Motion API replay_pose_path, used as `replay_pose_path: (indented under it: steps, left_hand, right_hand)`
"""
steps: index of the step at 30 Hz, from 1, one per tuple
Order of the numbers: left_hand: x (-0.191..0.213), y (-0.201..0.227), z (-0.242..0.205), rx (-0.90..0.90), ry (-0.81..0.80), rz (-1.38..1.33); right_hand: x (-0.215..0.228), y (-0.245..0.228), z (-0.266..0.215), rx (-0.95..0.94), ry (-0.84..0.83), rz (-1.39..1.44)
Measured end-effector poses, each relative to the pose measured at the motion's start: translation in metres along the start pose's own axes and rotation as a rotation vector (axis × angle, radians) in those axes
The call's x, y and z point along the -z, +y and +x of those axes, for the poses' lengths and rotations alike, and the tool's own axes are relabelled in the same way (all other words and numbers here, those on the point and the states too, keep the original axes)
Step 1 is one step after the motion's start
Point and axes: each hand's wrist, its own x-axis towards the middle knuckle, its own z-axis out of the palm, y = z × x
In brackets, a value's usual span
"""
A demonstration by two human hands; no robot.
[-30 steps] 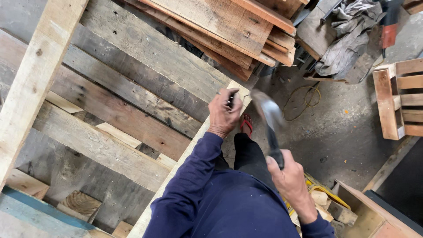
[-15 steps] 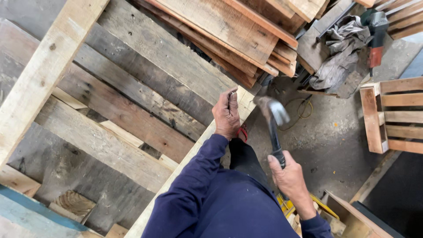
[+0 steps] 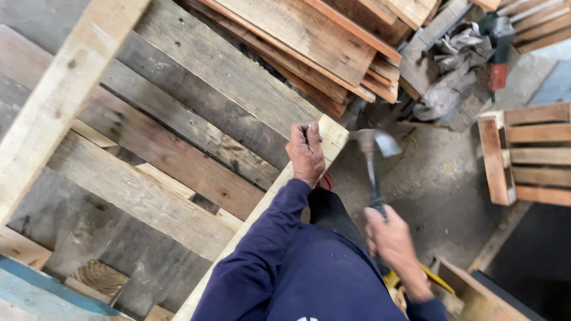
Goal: The person arranges several wooden planks on a workbench, aligns them, and uses a hammer to drive nails into the planks to secure them together. The person repeatedly picks up nails from a container and hammers them into the wood.
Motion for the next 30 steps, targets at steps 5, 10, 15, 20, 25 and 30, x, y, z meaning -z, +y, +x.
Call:
replay_pose_path:
  steps: [5, 10, 15, 20, 25, 30]
  left_hand:
    - [0.0, -0.011, 0.005, -0.048, -0.003, -0.099]
    - [0.004, -0.013, 0.0, -0.047, 0.0, -0.06]
    - [0.001, -0.003, 0.011, -0.091, 0.022, -0.055]
    - [0.008, -0.003, 0.011, -0.092, 0.023, -0.026]
    - [0.003, -0.01, 0.005, -0.037, 0.055, 0.001]
    - [-0.003, -0.01, 0.013, -0.162, 0.05, -0.06]
  right_hand:
    - [0.077, -0.038, -0.03, 0.714, 0.008, 0.425]
    - [0.038, -0.03, -0.035, 0.371, 0.042, 0.048]
    - [-0.009, -0.015, 0.005, -0.005, -0.071, -0.011]
    - [0.041, -0.058, -0.03, 0.652, 0.107, 0.346]
    - [0.025, -0.071, -0.007, 0.988, 0.145, 0.256]
    - [0.028, -0.037, 0.029, -0.033, -0.104, -0.139]
